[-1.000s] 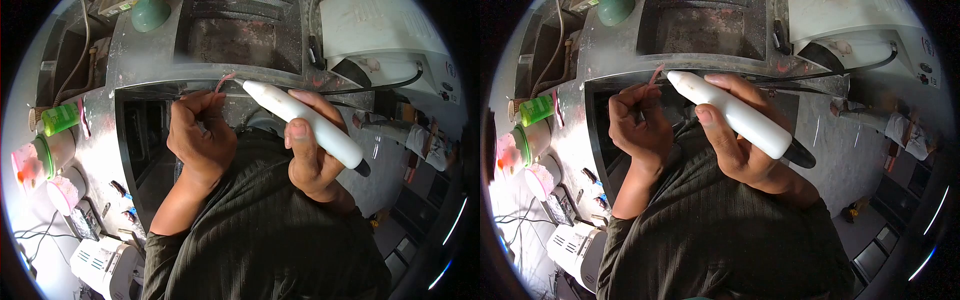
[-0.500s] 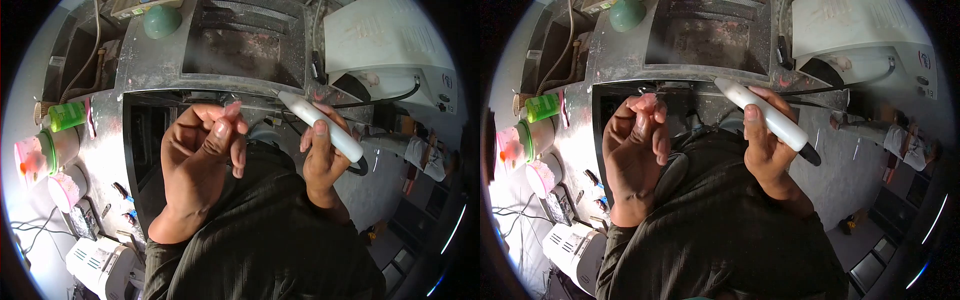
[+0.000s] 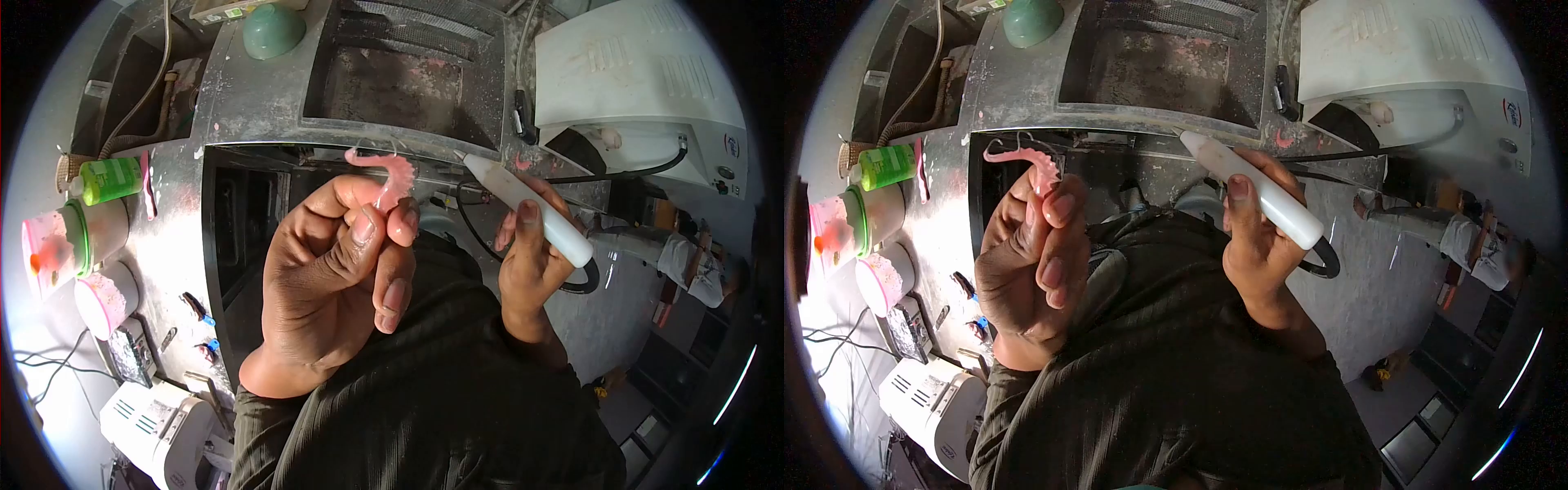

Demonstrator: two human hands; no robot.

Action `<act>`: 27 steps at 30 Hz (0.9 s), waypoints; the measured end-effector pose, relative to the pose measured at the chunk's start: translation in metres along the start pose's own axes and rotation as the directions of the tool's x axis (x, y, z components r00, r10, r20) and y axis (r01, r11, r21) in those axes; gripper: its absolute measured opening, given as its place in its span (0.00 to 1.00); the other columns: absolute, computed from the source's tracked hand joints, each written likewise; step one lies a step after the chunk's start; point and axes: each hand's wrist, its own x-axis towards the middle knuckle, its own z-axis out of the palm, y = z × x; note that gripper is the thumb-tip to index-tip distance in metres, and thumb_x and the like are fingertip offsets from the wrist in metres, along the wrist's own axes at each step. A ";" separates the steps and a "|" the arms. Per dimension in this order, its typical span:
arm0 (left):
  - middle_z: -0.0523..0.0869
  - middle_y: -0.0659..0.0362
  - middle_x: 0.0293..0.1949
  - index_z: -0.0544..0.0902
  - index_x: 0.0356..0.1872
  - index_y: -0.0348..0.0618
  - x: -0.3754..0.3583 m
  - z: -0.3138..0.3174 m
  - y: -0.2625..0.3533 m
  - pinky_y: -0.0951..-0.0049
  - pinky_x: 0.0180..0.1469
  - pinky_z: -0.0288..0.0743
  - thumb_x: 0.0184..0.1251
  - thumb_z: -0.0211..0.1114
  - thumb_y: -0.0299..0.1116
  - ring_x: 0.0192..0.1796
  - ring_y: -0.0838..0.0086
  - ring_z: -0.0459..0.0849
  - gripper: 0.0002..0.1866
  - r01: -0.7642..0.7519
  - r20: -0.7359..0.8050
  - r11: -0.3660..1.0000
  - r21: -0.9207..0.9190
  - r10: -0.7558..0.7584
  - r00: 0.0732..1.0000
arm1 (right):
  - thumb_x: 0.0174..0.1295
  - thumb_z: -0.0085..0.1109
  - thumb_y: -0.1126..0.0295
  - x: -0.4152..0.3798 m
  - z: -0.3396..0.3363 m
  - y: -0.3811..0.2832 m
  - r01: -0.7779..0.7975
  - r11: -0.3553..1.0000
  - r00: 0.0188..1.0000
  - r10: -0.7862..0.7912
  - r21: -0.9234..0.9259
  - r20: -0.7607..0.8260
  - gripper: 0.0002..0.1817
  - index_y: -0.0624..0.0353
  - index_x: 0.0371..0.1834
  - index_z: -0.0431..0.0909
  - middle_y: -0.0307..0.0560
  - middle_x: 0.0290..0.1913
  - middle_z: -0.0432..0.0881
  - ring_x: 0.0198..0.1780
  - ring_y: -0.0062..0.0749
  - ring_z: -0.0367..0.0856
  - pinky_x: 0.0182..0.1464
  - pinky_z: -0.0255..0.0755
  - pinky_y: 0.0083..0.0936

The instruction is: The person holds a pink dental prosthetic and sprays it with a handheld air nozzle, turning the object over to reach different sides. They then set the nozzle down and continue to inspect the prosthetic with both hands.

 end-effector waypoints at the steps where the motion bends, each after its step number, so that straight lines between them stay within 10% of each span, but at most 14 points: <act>1: 0.82 0.51 0.40 0.77 0.46 0.30 0.000 0.000 0.000 0.78 0.21 0.73 0.76 0.56 0.29 0.23 0.75 0.78 0.10 -0.006 -0.004 1.000 0.016 0.006 1.000 | 0.70 0.59 0.70 0.001 0.000 0.000 0.000 1.000 1.000 0.000 0.001 0.002 0.18 0.76 0.53 0.75 0.44 0.24 0.77 0.21 0.18 0.72 0.19 0.65 0.15; 12: 0.83 0.47 0.46 0.77 0.48 0.33 0.002 -0.008 -0.002 0.74 0.27 0.77 0.75 0.58 0.29 0.28 0.70 0.81 0.09 -0.100 0.073 0.987 0.128 0.091 0.993 | 0.69 0.60 0.74 0.002 -0.003 0.003 -0.014 0.999 1.000 0.013 0.044 0.013 0.13 0.73 0.52 0.76 0.48 0.35 0.82 0.23 0.13 0.72 0.22 0.64 0.13; 17: 0.73 0.32 0.62 0.75 0.52 0.32 0.016 -0.009 -0.011 0.60 0.55 0.81 0.76 0.54 0.27 0.58 0.49 0.83 0.10 -0.222 0.027 0.917 0.331 0.226 0.974 | 0.69 0.60 0.73 0.006 -0.005 0.004 -0.009 0.999 0.999 0.008 0.040 0.039 0.13 0.73 0.51 0.77 0.47 0.34 0.82 0.23 0.13 0.72 0.22 0.64 0.13; 27: 0.83 0.48 0.43 0.75 0.50 0.33 0.012 -0.010 -0.012 0.65 0.46 0.81 0.78 0.54 0.29 0.41 0.62 0.86 0.10 -0.358 0.049 0.769 0.530 0.394 0.918 | 0.68 0.61 0.72 0.008 -0.005 0.004 -0.021 1.000 1.000 0.021 0.020 -0.009 0.14 0.72 0.51 0.77 0.49 0.38 0.83 0.22 0.14 0.72 0.20 0.63 0.14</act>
